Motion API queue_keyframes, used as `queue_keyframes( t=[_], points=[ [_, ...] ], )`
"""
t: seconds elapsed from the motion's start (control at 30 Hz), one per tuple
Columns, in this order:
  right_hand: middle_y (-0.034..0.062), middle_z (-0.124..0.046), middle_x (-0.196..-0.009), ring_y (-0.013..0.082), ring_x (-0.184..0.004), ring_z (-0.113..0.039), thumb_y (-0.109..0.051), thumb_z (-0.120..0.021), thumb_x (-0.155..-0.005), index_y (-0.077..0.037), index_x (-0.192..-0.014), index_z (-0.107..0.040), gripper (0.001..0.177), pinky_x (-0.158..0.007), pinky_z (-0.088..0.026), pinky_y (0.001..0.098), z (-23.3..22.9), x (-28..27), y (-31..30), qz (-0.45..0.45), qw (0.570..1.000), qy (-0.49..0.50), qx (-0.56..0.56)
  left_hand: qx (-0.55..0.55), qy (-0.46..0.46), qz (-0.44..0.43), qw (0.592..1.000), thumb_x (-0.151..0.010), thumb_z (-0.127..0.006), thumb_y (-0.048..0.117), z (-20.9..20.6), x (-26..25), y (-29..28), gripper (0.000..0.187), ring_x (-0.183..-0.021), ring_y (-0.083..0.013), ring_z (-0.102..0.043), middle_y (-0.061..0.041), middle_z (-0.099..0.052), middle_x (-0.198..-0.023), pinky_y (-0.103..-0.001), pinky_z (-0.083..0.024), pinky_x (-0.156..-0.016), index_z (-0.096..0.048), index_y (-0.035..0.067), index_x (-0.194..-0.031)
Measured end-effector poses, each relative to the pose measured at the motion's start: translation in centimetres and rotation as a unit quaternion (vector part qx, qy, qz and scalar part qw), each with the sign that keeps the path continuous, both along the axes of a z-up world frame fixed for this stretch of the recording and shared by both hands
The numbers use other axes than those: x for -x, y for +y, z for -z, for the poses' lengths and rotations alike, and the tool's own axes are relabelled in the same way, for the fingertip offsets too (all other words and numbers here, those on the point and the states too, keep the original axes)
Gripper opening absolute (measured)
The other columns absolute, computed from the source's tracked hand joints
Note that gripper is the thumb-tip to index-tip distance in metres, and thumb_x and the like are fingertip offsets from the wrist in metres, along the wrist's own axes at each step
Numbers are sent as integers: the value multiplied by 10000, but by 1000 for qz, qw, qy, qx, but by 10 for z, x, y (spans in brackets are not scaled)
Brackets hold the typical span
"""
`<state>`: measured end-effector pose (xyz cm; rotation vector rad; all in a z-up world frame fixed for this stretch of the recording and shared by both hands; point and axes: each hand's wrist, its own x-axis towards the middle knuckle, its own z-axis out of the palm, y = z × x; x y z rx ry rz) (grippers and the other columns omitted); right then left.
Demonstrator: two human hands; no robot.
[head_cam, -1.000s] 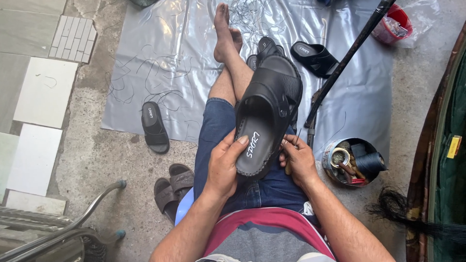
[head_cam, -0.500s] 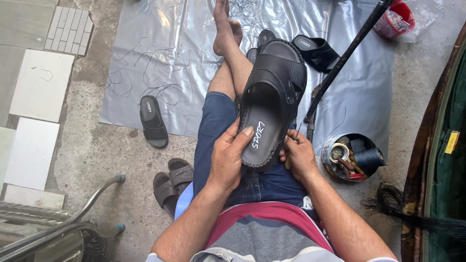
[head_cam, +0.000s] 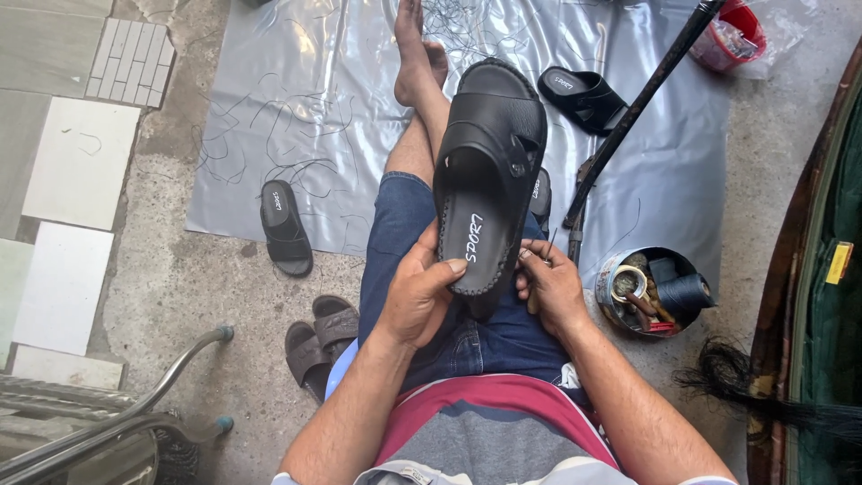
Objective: Hand-stitching the sole of a black sandal using a needle and thread while sitting on a stool.
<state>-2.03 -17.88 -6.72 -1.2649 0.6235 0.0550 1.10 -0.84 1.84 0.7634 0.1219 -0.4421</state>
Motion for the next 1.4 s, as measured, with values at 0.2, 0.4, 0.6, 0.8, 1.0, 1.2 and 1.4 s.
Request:
queue_keyframes(
  t=[0.2, 0.4, 0.6, 0.8, 1.0, 1.2, 1.4],
  points=[
    [144, -592, -681, 120, -427, -537, -71, -551, -838, 49, -1047, -562, 241, -334, -492, 195, 3, 1, -2, -13, 1000, -5, -2, 12, 1, -2, 1000, -728, -555, -25, 6, -1, 2, 642, -845, -199, -600, -147, -598, -977, -318, -549, -712, -389, 45, -1345],
    [139, -595, -684, 118, -432, -537, -72, -545, -842, 43, -1042, -560, 231, -340, -492, 194, 8, 1, -3, -13, 1000, -11, -1, 15, 2, -11, 1000, -728, -555, -29, 3, 0, 2, 638, -842, -205, -609, -152, -604, -969, -324, -554, -709, -390, 37, -1341],
    [133, -580, -673, 122, -428, -536, -63, -544, -842, 40, -1033, -563, 218, -333, -492, 197, 10, 1, -4, -12, 1000, -18, -5, -49, -30, -25, 998, -720, -558, -29, -2, 2, 0, 721, -908, -203, -576, -160, -558, -1068, -306, -547, -741, -304, 44, -1392],
    [130, -582, -672, 117, -428, -536, -77, -549, -839, 37, -1025, -570, 220, -335, -491, 191, 5, 0, -2, -13, 1000, -21, -4, -289, -144, -54, 945, -741, -593, -19, -6, 13, 2, 794, -1016, -211, -477, -219, -425, -1245, -302, -513, -815, -194, 58, -1423],
    [130, -573, -675, 123, -429, -534, -87, -558, -839, 33, -1034, -576, 229, -331, -488, 199, 5, 0, -2, -15, 1000, -20, 9, -320, -158, -53, 933, -746, -614, -8, -18, 11, -1, 834, -973, -203, -483, -188, -431, -1169, -281, -526, -777, -142, 66, -1430],
    [124, -558, -668, 127, -425, -530, -86, -561, -836, 25, -1031, -578, 226, -327, -488, 204, -3, 1, 1, -10, 1000, -16, 14, -317, -160, -49, 934, -761, -602, -1, -17, 13, -1, 818, -986, -201, -472, -171, -417, -1157, -281, -530, -793, -131, 62, -1428],
    [120, -557, -663, 129, -426, -532, -77, -552, -837, 27, -1029, -578, 220, -329, -488, 203, 2, 0, 0, -10, 1000, -16, 4, -310, -154, -45, 937, -763, -596, -8, -13, 13, -1, 824, -1024, -218, -470, -181, -401, -1186, -288, -534, -811, -120, 76, -1431]
  ],
)
